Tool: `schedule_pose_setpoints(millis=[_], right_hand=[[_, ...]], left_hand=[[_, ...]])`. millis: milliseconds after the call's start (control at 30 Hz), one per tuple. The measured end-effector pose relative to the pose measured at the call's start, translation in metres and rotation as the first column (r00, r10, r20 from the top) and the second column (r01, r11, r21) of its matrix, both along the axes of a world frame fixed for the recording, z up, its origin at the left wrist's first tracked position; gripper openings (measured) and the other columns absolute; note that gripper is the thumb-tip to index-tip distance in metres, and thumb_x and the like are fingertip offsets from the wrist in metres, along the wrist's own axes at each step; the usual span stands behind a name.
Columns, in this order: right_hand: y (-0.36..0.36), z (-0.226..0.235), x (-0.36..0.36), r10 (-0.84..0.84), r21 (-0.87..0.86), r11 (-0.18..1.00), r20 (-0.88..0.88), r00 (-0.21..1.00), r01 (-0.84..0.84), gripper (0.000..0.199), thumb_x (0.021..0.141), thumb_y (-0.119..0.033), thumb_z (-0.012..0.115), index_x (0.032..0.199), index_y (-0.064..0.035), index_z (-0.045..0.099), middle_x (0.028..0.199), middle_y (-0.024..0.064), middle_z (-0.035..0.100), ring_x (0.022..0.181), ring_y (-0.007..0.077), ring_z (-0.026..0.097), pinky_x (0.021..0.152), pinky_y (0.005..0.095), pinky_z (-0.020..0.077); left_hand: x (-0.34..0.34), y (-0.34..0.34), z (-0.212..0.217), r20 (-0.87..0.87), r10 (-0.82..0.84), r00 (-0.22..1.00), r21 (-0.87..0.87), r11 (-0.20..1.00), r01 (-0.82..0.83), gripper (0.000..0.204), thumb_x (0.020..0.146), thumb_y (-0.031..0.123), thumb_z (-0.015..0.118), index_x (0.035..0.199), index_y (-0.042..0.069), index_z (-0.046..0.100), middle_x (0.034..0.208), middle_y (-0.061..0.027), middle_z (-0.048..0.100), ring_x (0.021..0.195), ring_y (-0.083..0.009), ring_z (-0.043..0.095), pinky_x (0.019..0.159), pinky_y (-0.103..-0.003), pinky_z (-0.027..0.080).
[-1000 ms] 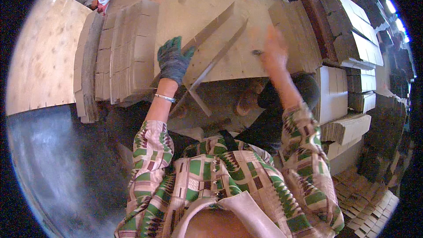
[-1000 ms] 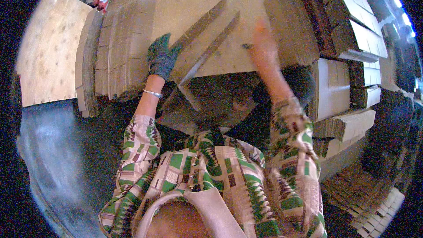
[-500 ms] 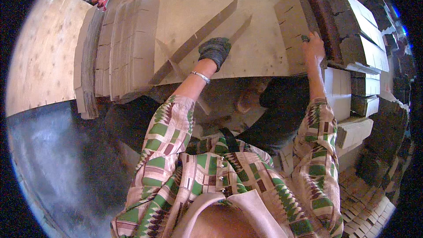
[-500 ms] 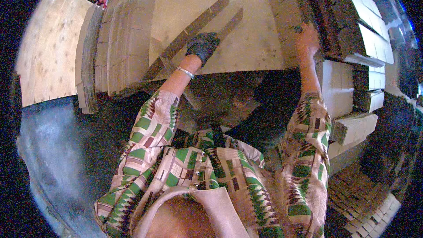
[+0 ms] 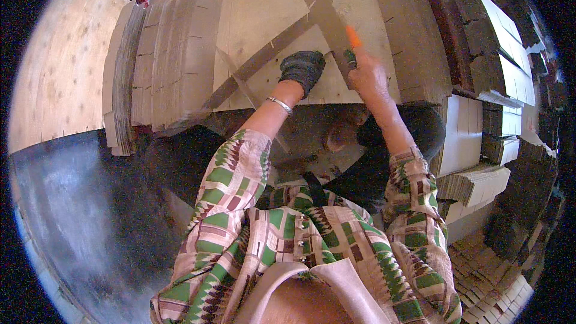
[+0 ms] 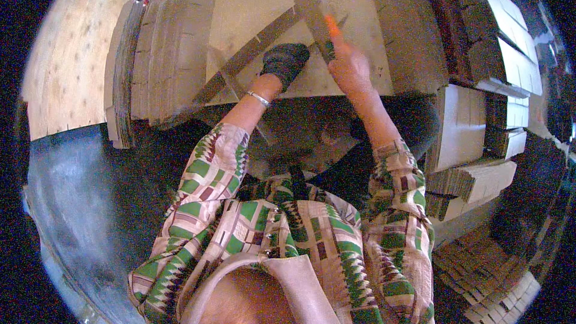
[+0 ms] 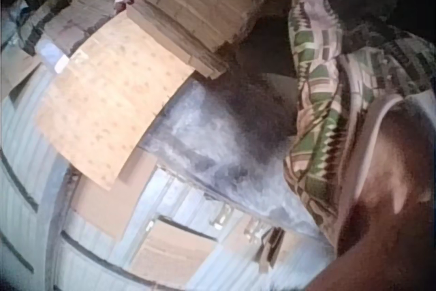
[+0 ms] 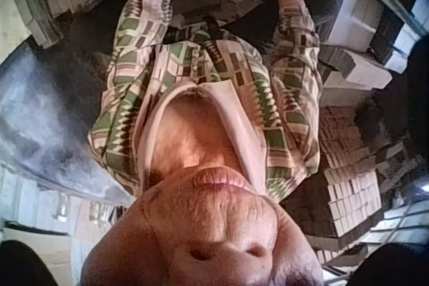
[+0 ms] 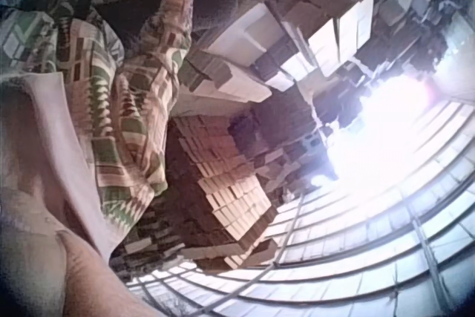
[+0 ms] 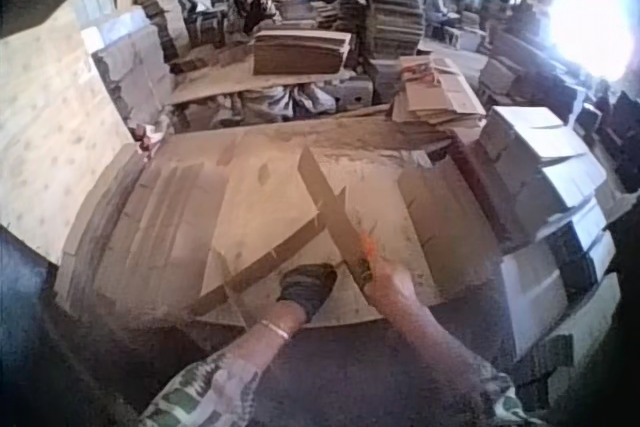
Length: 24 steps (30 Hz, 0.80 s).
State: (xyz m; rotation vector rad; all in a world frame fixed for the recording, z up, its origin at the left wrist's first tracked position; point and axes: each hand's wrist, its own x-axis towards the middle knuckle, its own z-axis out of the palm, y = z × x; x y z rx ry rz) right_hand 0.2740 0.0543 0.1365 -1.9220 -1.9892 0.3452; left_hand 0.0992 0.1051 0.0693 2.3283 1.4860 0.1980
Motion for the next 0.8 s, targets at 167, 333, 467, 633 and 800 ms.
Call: schedule_pose_setpoints(millis=[167,333,467,633,800], right_hand=[[-0.001,-0.017,-0.010,0.016,-0.113,0.993,-0.015,1.000,-0.017,0.092,0.079,0.004,0.058,0.157,-0.0312,0.023,0.094,0.0250,0.068,0.086,0.0461,0.066,0.073,0.0564,0.0516],[-0.003,-0.018,-0.013,0.024,-0.120,0.992,-0.022,0.999,-0.027,0.092,0.080,0.004,0.058,0.157,-0.0300,0.021,0.089,0.0253,0.069,0.082,0.0463,0.066,0.070,0.0569,0.0520],[-0.003,-0.016,-0.016,0.004,-0.142,0.990,0.043,0.999,0.002,0.092,0.080,0.003,0.059,0.157,-0.0281,0.021,0.082,0.0245,0.069,0.077,0.0460,0.067,0.067,0.0566,0.0525],[-0.002,-0.003,-0.024,-0.013,-0.210,0.977,0.074,0.997,0.028,0.086,0.084,0.000,0.058,0.156,-0.0296,0.022,0.082,0.0244,0.069,0.079,0.0462,0.068,0.068,0.0573,0.0531],[0.019,-0.004,-0.035,0.010,-0.250,0.968,0.066,0.998,0.007,0.083,0.086,-0.002,0.057,0.156,-0.0329,0.025,0.088,0.0263,0.068,0.084,0.0460,0.066,0.072,0.0561,0.0499]], left_hand=[[0.005,-0.005,-0.002,0.000,0.003,1.000,-0.146,0.989,-0.003,0.043,0.098,0.044,0.041,0.105,0.015,0.072,0.108,-0.0153,0.071,0.100,-0.0368,0.068,0.087,-0.051,0.053],[-0.007,0.015,-0.018,0.312,0.111,0.944,0.512,0.817,-0.265,0.050,0.091,0.056,0.055,0.114,0.014,0.071,0.111,-0.0165,0.071,0.106,-0.0335,0.067,0.093,-0.048,0.050],[-0.034,0.055,-0.003,0.080,0.332,0.940,0.379,0.862,-0.337,0.044,0.093,0.046,0.053,0.115,0.013,0.072,0.111,-0.0161,0.071,0.105,-0.0350,0.068,0.090,-0.049,0.053],[-0.048,0.076,-0.017,-0.155,0.324,0.933,-0.098,0.935,-0.341,0.035,0.092,0.035,0.052,0.110,0.015,0.075,0.108,-0.0174,0.071,0.101,-0.0369,0.070,0.085,-0.049,0.056],[-0.050,0.074,-0.026,-0.153,0.271,0.950,-0.042,0.959,-0.281,0.037,0.093,0.032,0.048,0.103,0.010,0.075,0.109,-0.0181,0.071,0.100,-0.0361,0.070,0.086,-0.048,0.056]])
